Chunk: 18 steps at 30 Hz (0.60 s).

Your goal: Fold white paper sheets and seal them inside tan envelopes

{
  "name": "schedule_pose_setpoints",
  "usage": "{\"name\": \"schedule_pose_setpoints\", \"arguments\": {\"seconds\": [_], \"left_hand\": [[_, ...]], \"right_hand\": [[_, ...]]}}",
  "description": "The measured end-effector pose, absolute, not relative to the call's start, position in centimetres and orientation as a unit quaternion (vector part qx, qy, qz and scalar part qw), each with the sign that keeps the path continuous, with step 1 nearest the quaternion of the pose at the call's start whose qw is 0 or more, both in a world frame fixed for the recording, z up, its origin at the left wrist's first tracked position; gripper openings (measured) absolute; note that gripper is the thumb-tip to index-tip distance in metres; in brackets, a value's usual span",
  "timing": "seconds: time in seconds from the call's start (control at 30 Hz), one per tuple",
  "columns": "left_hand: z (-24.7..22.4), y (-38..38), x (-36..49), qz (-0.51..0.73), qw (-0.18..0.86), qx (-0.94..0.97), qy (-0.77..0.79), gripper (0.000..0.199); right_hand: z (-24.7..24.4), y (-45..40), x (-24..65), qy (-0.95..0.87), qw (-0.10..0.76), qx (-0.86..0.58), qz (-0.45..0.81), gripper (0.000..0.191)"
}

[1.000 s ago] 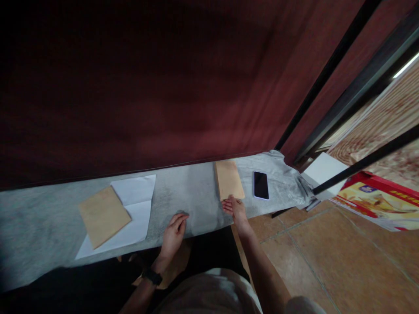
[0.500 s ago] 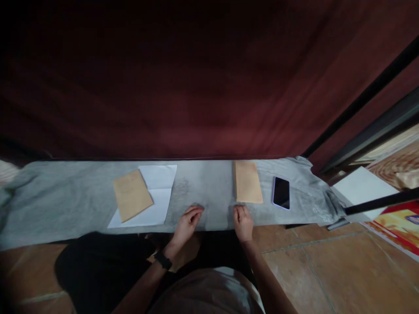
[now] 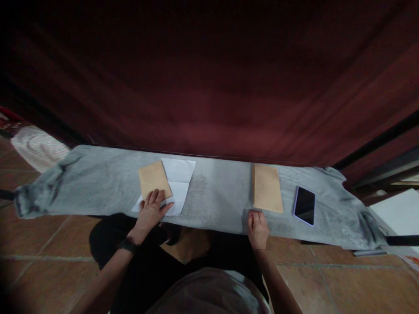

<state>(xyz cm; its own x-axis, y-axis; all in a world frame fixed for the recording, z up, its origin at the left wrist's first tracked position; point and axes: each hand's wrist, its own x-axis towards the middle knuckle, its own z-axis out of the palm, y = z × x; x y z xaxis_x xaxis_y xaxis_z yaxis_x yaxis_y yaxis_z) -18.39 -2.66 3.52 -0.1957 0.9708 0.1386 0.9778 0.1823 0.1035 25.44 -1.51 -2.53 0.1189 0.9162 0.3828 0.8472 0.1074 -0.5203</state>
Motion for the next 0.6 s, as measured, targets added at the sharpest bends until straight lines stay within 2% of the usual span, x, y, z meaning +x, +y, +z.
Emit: {"name": "schedule_pose_setpoints", "arguments": {"seconds": [0.1, 0.23, 0.3, 0.43, 0.6], "left_hand": [[3.7, -2.8, -18.5, -0.054, 0.02, -0.649, -0.758, 0.057], [4.2, -2.4, -19.3, -0.046, 0.015, -0.653, -0.756, 0.044], [4.7, -2.3, -19.9, -0.038, 0.005, -0.657, -0.753, 0.039], [5.6, -2.4, -20.8, -0.028, -0.003, -0.672, -0.74, 0.03], [6.2, -2.9, -21.3, -0.025, -0.013, -0.684, -0.729, 0.035]], "right_hand": [[-1.0, -0.6, 23.9, -0.636, 0.362, -0.663, 0.16, 0.037], [1.4, 1.8, 17.9, -0.582, 0.397, -0.583, 0.404, 0.027], [2.2, 3.1, 13.6, -0.511, 0.372, -0.556, 0.54, 0.024], [2.8, 5.1, 4.9, -0.51, 0.313, -0.54, 0.592, 0.012], [2.3, 6.4, -1.3, -0.521, 0.264, -0.557, 0.59, 0.026]]}}
